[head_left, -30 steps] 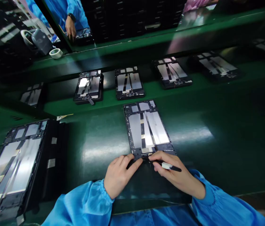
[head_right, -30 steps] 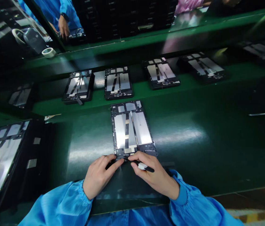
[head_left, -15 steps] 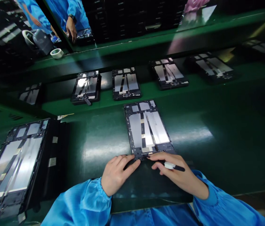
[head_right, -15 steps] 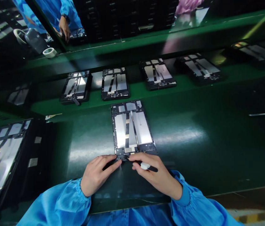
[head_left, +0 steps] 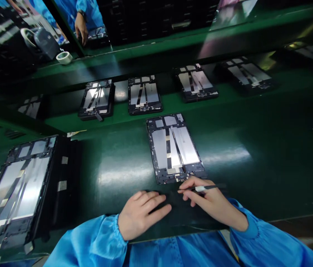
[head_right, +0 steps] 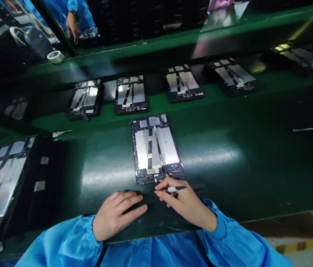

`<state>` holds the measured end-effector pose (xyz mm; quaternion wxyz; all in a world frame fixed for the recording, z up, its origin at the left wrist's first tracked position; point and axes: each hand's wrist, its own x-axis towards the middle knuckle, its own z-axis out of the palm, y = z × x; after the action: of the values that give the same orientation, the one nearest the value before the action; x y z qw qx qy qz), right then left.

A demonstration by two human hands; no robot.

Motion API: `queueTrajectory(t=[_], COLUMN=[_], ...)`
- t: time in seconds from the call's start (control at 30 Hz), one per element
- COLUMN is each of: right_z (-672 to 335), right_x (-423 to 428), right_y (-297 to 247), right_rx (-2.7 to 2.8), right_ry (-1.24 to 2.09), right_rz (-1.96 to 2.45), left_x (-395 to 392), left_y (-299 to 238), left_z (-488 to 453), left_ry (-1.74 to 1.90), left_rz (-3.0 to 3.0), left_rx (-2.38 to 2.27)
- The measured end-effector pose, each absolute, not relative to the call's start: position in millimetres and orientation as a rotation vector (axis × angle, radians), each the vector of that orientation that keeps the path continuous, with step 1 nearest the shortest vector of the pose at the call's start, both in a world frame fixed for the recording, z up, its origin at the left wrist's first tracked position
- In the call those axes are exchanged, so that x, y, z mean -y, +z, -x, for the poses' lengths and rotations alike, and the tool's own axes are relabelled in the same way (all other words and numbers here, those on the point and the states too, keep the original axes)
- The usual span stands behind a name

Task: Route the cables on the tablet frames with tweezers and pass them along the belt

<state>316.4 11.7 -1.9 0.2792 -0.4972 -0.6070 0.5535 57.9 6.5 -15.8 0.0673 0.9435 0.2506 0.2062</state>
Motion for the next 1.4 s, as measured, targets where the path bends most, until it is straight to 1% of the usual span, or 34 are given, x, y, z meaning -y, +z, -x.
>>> queueTrajectory(t=[0.13,0.2,0.33,0.43,0.53,0.63,0.73,0.87,1.4], right_z=[-313.2,-310.2,-304.0,-304.6,-312.6,-320.0,-317.2,-303.4,-296.7], right_x=[-7.7,-8.0,-6.5,-4.4,-11.9,-36.2,-66.9,-90.3,-91.1], right_y=[-4.7,-4.5,-6.1,-6.9,-0.6,12.6,22.6,22.1,17.8], right_rx=[1.843,1.916,1.954,1.874,1.678,1.525,1.5,1.514,1.558], right_ry=[1.334,1.264,1.25,1.31,1.39,1.405,1.562,1.761,1.775], right_rz=[1.416,1.41,1.385,1.375,1.324,1.348,1.376,1.349,1.374], left_x=[0.3,-0.4,-1.6,0.0,-0.3,-8.3,-22.1,-34.2,-33.7], left_y=[-16.7,-17.4,-18.2,-17.5,-15.1,-11.9,-11.3,-16.5,-22.7], left_z=[-59.7,-60.8,-62.0,-62.6,-63.4,-64.7,-66.3,-66.2,-64.0], left_ry=[0.448,0.423,0.429,0.445,0.463,0.58,0.736,0.786,0.789], left_rz=[-2.88,-2.88,-2.873,-2.869,-2.851,-2.795,-2.745,-2.776,-2.763], left_rx=[-0.611,-0.611,-0.635,-0.649,-0.657,-0.75,-0.928,-0.991,-0.98])
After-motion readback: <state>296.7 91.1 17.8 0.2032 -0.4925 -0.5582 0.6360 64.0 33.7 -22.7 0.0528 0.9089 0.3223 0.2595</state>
